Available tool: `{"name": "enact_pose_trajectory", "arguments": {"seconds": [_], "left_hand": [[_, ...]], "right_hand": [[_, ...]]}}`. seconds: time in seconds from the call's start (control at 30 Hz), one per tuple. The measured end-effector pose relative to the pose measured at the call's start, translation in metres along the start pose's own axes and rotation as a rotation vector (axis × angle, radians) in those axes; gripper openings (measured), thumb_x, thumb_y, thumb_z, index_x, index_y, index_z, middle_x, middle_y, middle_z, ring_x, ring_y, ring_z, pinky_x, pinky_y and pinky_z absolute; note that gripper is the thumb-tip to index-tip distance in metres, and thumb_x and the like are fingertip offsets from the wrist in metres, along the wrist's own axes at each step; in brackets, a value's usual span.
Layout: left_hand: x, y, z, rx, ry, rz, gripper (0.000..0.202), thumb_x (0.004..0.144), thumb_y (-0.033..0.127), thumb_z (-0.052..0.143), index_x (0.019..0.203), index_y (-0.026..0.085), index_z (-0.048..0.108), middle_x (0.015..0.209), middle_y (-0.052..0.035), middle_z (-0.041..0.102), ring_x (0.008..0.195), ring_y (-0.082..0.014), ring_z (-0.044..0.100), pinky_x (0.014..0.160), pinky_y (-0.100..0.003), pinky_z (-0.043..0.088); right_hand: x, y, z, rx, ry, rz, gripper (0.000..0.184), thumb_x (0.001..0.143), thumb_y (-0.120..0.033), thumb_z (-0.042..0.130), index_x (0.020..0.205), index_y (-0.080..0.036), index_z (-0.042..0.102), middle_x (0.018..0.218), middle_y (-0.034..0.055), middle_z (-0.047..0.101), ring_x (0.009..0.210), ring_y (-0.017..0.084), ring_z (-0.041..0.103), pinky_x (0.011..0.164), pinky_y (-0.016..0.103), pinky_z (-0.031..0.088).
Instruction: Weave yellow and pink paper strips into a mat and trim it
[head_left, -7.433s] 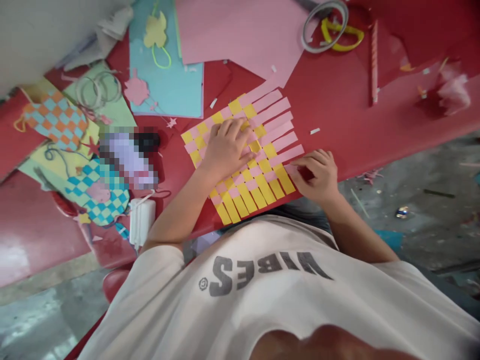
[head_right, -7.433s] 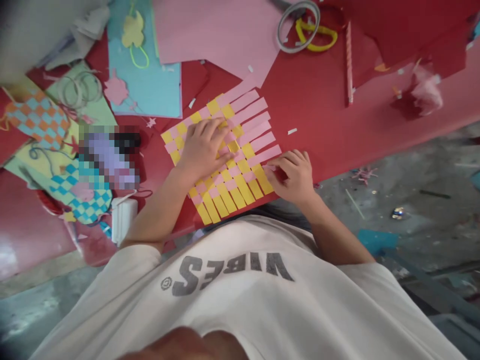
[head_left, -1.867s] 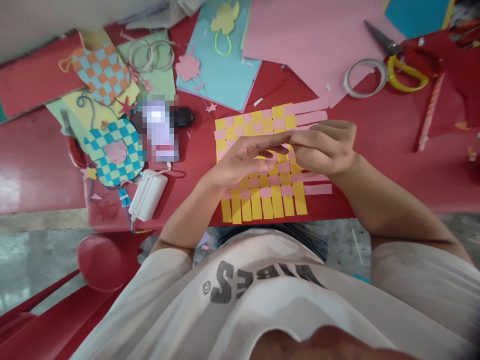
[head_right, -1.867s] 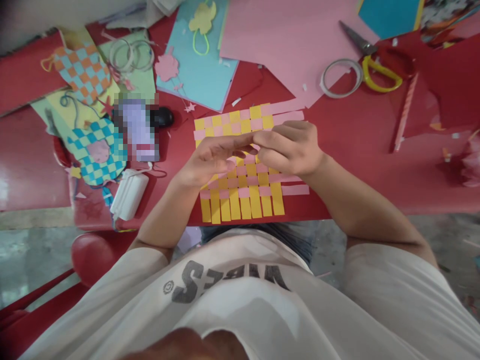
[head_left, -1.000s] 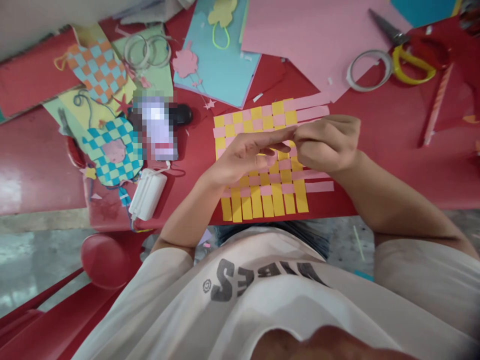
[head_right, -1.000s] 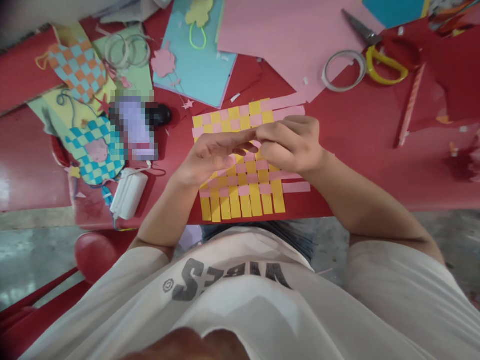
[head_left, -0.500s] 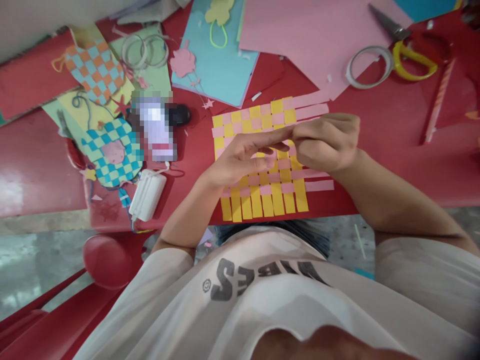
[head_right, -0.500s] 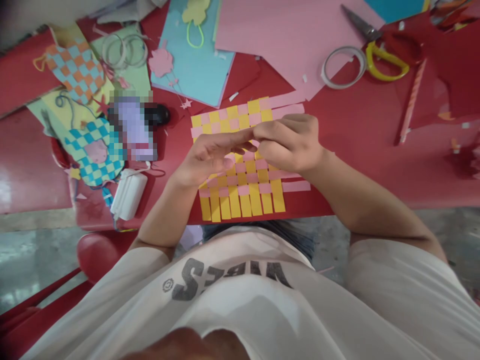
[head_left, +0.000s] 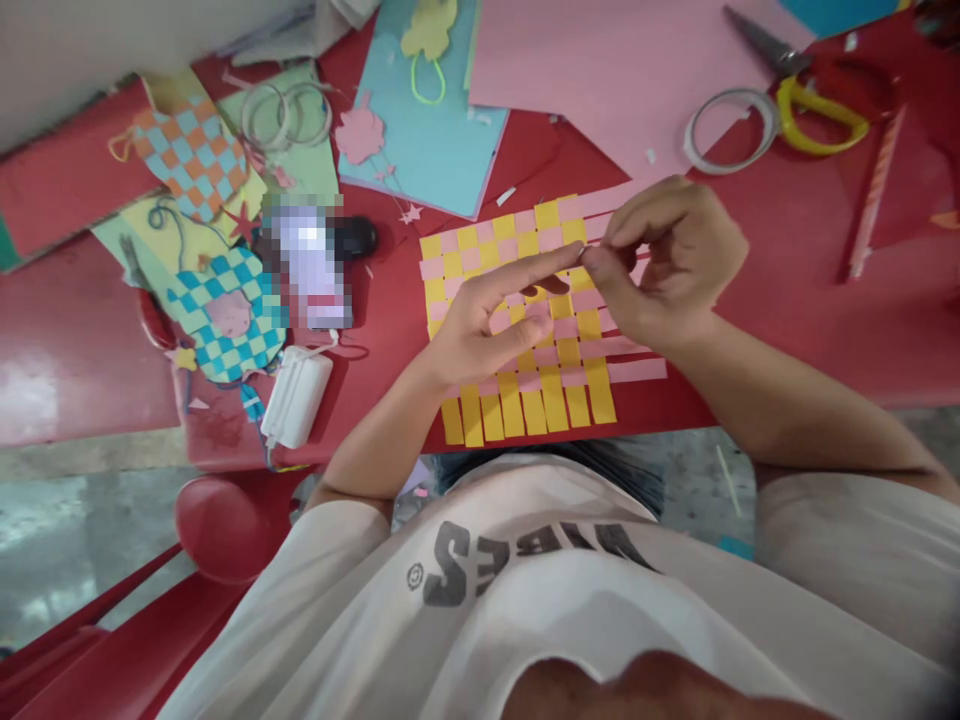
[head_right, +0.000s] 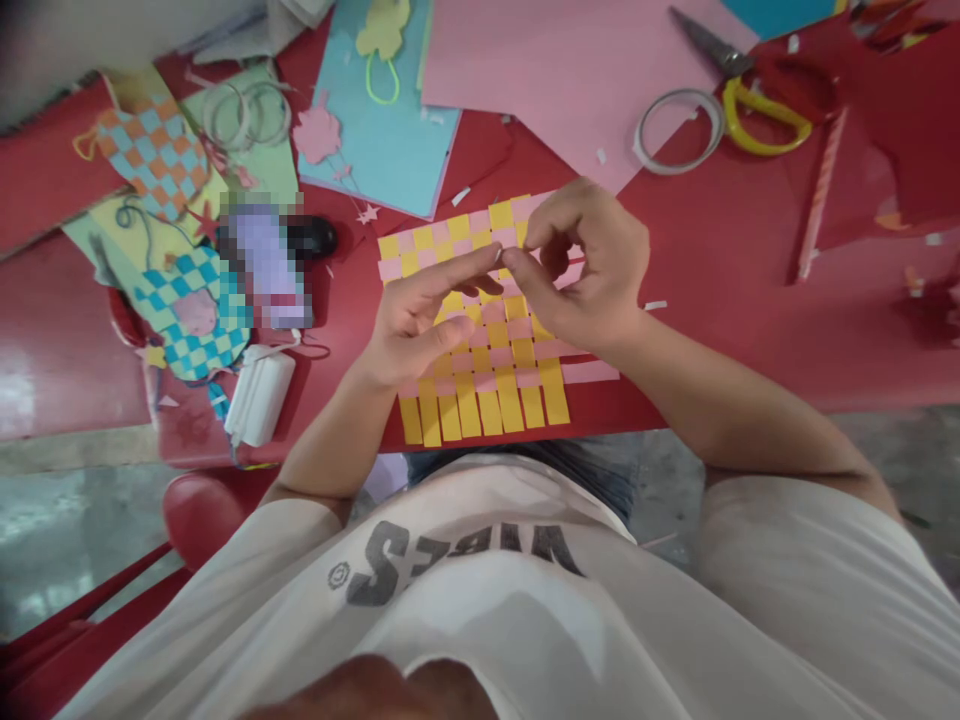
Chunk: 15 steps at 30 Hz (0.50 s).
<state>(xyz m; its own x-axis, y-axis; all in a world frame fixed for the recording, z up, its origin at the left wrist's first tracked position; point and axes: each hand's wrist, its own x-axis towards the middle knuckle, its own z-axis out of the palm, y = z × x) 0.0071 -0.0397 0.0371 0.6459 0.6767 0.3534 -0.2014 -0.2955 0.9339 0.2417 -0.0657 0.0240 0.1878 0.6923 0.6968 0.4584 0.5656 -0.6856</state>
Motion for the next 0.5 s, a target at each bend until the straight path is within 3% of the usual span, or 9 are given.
{"name": "enact_pose_trajectory", "arguments": {"seconds": [0.13, 0.3, 0.5], "left_hand": [[-0.001, -0.011, 0.002, 0.133, 0.012, 0.098, 0.059, 0.116, 0.066, 0.072, 0.171, 0.047, 0.067, 0.167, 0.0005, 0.076, 0.143, -0.0334, 0.08, 0.113, -0.057, 0.071], [-0.001, -0.01, 0.004, 0.128, 0.004, 0.062, 0.06, 0.115, 0.068, 0.072, 0.17, 0.044, 0.069, 0.166, -0.0015, 0.076, 0.138, -0.0336, 0.081, 0.113, -0.059, 0.071], [-0.004, -0.011, 0.007, 0.06, 0.026, 0.043, 0.06, 0.112, 0.068, 0.077, 0.167, 0.045, 0.071, 0.165, -0.001, 0.077, 0.135, -0.0324, 0.082, 0.111, -0.055, 0.072]], "right_hand": [[0.005, -0.012, 0.0, 0.077, -0.1, 0.106, 0.035, 0.105, -0.065, 0.083, 0.092, -0.034, 0.073, 0.081, 0.0012, 0.065, 0.065, 0.021, 0.058, 0.061, 0.043, 0.054], [0.002, -0.02, -0.001, 0.103, -0.078, 0.032, 0.016, 0.1, -0.048, 0.09, 0.101, -0.037, 0.079, 0.089, 0.0006, 0.074, 0.063, 0.021, 0.061, 0.054, 0.043, 0.05], [-0.006, 0.0, -0.005, -0.078, -0.188, 0.134, 0.026, 0.106, -0.057, 0.084, 0.101, -0.034, 0.074, 0.092, 0.0042, 0.072, 0.081, 0.026, 0.072, 0.067, 0.046, 0.065]]}}
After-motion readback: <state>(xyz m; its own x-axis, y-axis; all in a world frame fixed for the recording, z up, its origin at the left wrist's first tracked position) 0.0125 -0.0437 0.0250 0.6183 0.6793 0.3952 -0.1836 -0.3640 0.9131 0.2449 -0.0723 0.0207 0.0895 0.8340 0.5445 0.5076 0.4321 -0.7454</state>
